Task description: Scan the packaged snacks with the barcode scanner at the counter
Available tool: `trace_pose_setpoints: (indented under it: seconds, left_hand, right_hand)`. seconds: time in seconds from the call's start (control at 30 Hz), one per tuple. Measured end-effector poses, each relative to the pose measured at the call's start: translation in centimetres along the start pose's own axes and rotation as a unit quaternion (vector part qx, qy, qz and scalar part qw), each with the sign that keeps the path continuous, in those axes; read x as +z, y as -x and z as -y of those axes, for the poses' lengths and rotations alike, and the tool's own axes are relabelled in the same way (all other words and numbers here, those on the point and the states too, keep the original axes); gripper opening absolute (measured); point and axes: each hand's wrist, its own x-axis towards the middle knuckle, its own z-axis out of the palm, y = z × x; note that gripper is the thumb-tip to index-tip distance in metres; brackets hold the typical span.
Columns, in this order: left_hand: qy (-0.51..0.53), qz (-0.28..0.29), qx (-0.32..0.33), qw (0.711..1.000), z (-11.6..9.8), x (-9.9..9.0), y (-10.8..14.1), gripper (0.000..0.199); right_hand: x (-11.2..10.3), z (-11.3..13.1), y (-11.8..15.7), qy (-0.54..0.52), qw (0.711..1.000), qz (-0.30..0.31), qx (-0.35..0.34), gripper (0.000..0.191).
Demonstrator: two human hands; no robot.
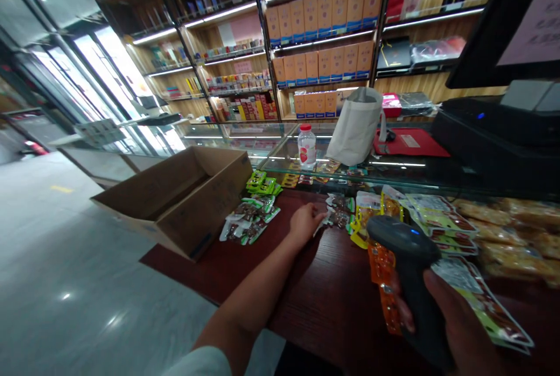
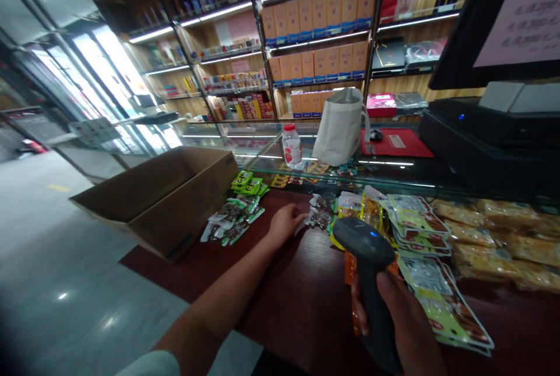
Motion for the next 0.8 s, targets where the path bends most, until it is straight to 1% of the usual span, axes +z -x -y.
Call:
trace_pose_setpoints:
  seconds: [0.03, 0.1, 0.17, 0.23, 0.3, 0.37, 0.43, 0.47, 0.53, 0.6, 0.63, 0.7, 0.8]
  left_hand:
    - [-0.024, -0.014, 0.009, 1.0, 0.3, -1.2, 0.5, 0.022]
    - [-0.075, -0.044, 0.018, 0.996, 1.3, -4.0, 1.4, 0.017]
    - [-0.137, -0.087, 0.017, 0.987, 2.7, -7.4, 2.0, 0.013]
    - [-0.18, -0.137, 0.005, 0.974, 4.3, -10.8, 2.4, 0.017]
    - [-0.238, -0.186, -0.024, 0.953, 5.9, -13.7, 3.0, 0.023]
    - [-0.321, -0.204, -0.069, 0.922, 7.1, -15.6, 3.7, 0.027]
    - [-0.383, -0.181, -0.111, 0.899, 8.0, -16.5, 4.3, 0.03]
    - [-0.397, -0.161, -0.125, 0.895, 8.3, -16.6, 4.5, 0.03]
    - [-0.404, -0.131, -0.134, 0.895, 8.7, -16.6, 4.7, 0.028]
    - [-0.39, -0.129, -0.123, 0.903, 9.2, -16.4, 4.4, 0.025]
    - [-0.374, -0.138, -0.113, 0.91, 9.4, -16.4, 4.2, 0.023]
    - [-0.321, -0.174, -0.088, 0.927, 9.9, -16.6, 3.8, 0.02]
    - [-0.176, -0.248, -0.04, 0.952, 10.1, -16.6, 4.1, 0.016]
  right_hand:
    - [0.0, 0.2, 0.3, 0.004, 1.0, 0.001, -0.014, 0.03]
    - [0.1, 0.4, 0.6, 0.011, 0.999, 0.006, -0.033, 0.029]
    - [0.5, 0.7, 0.6, 0.014, 0.999, 0.01, -0.034, 0.029]
    - [0.9, 0.9, 0.5, 0.015, 0.999, 0.015, -0.026, 0.031]
    - [1.2, 1.0, 0.4, 0.014, 0.999, 0.018, -0.028, 0.027]
    - [1.4, 0.9, 0.2, 0.016, 0.999, 0.021, -0.031, 0.021]
    - [1.5, 0.5, 0.0, 0.017, 0.999, 0.021, -0.025, 0.021]
    - [1.6, 0.2, -0.2, 0.018, 0.999, 0.021, -0.019, 0.023]
    - [1.7, -0.5, -0.7, 0.017, 1.0, 0.02, -0.012, 0.033]
    - [1.8, -1.2, -1.1, 0.017, 1.0, 0.02, -0.014, 0.038]
    - [1.8, -1.4, -1.2, 0.016, 1.0, 0.019, -0.014, 0.039]
    - [1.8, -1.7, -1.3, 0.012, 1.0, 0.018, -0.013, 0.039]
    - [1.8, -1.8, -1.1, 0.005, 1.0, 0.018, -0.008, 0.038]
